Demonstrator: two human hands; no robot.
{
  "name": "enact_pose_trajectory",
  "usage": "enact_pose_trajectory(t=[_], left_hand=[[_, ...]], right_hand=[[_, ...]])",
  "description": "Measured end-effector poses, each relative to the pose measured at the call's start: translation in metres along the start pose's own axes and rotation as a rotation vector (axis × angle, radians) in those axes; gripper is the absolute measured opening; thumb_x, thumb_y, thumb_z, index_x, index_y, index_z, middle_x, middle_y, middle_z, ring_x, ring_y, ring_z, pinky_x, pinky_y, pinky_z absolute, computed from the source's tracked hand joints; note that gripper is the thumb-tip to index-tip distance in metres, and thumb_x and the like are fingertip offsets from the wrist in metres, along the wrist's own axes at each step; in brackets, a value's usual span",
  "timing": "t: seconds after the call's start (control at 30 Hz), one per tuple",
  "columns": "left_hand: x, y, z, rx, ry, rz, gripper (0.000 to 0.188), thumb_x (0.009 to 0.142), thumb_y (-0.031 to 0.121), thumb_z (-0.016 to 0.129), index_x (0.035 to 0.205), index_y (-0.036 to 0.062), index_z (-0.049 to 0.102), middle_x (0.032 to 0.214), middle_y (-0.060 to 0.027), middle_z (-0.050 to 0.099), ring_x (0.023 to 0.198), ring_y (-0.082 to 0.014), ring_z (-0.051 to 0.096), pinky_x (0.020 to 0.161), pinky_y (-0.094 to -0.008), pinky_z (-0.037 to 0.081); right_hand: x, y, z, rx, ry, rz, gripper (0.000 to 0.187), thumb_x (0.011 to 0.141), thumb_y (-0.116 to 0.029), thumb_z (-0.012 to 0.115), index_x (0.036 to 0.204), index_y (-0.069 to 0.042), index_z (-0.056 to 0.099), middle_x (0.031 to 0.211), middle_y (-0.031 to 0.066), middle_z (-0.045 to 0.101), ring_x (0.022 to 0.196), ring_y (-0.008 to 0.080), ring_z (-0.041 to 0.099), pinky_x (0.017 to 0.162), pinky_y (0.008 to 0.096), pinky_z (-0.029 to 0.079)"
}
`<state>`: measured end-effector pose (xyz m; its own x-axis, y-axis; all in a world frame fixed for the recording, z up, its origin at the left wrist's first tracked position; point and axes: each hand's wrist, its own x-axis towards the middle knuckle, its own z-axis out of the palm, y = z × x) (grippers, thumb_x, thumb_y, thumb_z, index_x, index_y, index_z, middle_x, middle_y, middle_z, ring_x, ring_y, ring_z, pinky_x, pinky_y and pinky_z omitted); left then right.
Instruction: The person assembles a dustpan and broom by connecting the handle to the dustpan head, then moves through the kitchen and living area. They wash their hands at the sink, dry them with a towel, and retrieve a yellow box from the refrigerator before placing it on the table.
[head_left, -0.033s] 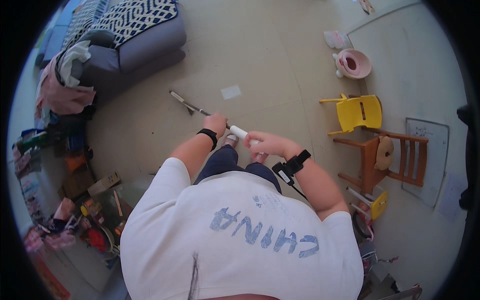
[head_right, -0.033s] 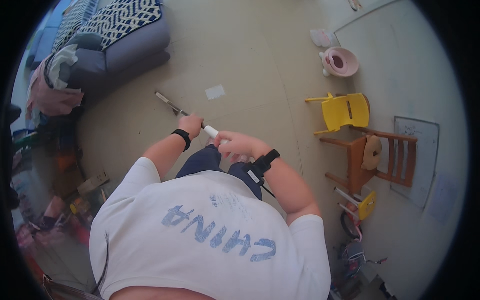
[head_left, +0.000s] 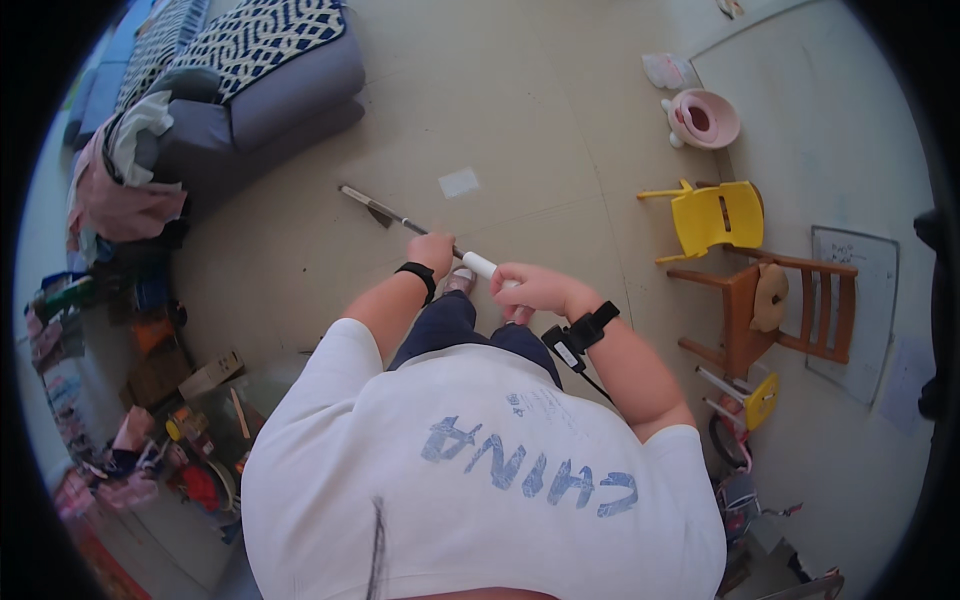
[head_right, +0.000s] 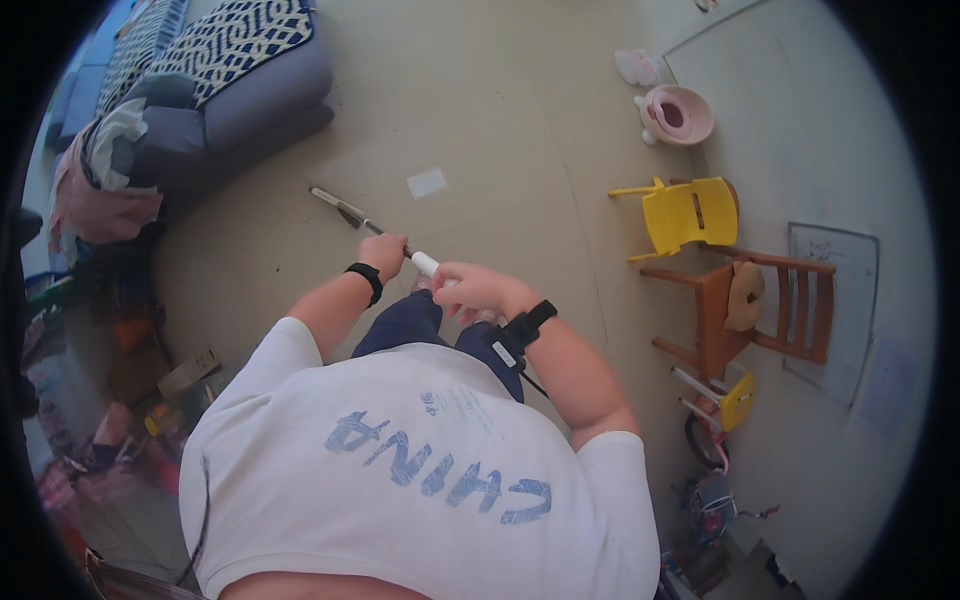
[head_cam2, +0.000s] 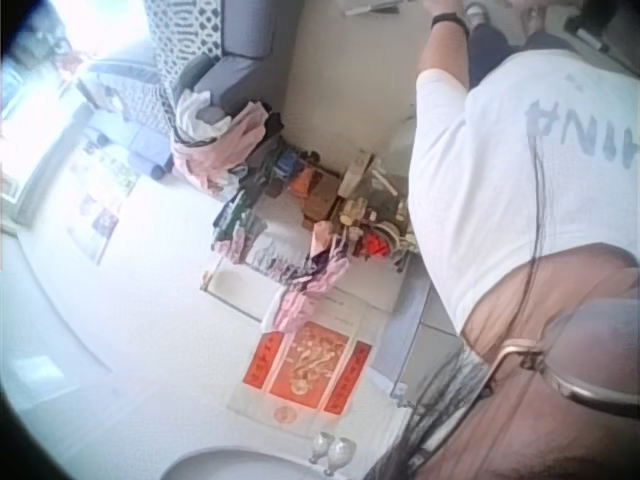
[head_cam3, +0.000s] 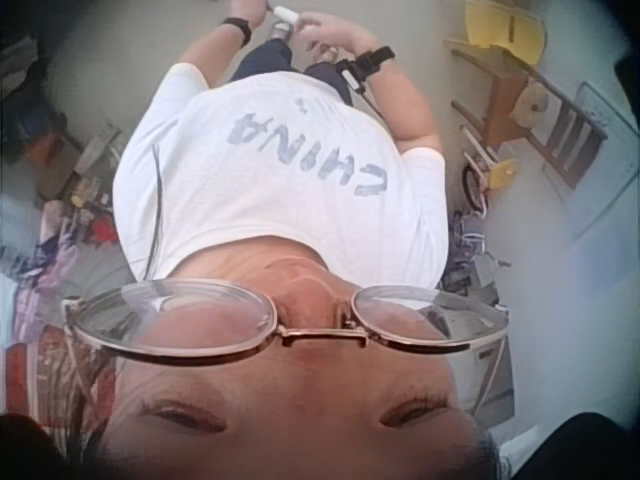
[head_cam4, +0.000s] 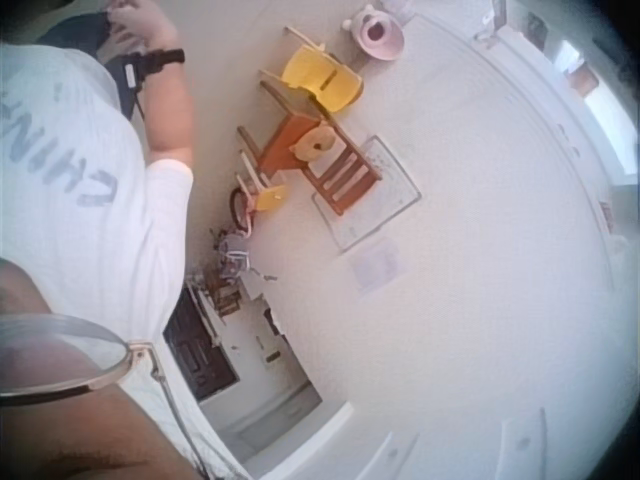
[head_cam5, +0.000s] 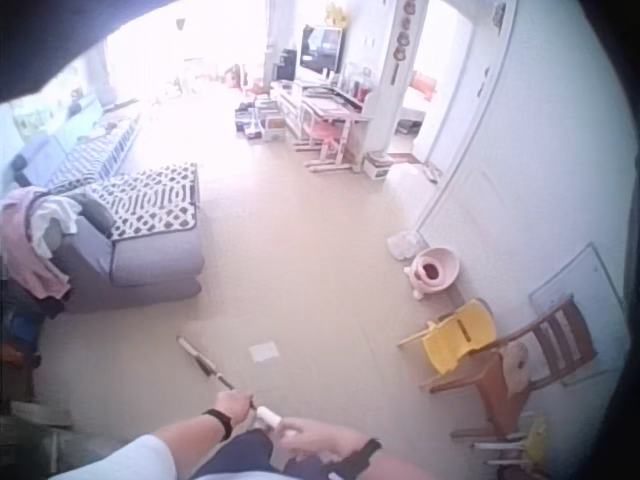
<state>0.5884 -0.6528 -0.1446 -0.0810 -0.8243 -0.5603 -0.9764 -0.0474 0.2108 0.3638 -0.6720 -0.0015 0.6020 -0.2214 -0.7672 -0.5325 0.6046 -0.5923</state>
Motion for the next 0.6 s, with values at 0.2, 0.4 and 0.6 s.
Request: enact_pose_trajectory(t=[0.2,0.4,0.6], left_hand=[[0.03,0.049,0.013,-0.101,-0.014,0.103,0.026,0.086,0.024,0.065,0.104,0.007,0.056,0.092,-0.0186,0.067,0.088,-0.0382,0.067,0.073,-0.0474,0.055],[0.034,0.138,0.027,0.026,-0.18,0.424,0.032,0.089,0.03,0.064,0.106,0.0052,0.053,0.086,-0.0169,0.068,0.086,-0.0354,0.068,0.072,-0.0476,0.054],[-0.024,0.25,0.073,0.203,-0.331,0.799,0.034,0.091,0.036,0.06,0.106,0.0059,0.052,0.085,-0.0144,0.069,0.084,-0.0342,0.068,0.07,-0.047,0.053]], right_hand=[[-0.006,0.051,0.006,0.588,0.362,-0.034,0.018,0.092,-0.018,0.054,0.109,-0.013,0.059,0.072,-0.0026,0.049,0.05,0.0057,0.042,0.041,0.0216,0.031],[-0.08,0.103,0.015,0.752,0.609,0.004,0.021,0.094,-0.018,0.051,0.113,-0.013,0.059,0.069,-0.0032,0.047,0.045,0.0042,0.036,0.038,0.0195,0.025],[-0.178,0.189,0.064,0.968,0.86,-0.058,0.023,0.09,-0.016,0.051,0.111,-0.011,0.059,0.065,-0.0037,0.046,0.044,0.005,0.036,0.038,0.0209,0.026]])
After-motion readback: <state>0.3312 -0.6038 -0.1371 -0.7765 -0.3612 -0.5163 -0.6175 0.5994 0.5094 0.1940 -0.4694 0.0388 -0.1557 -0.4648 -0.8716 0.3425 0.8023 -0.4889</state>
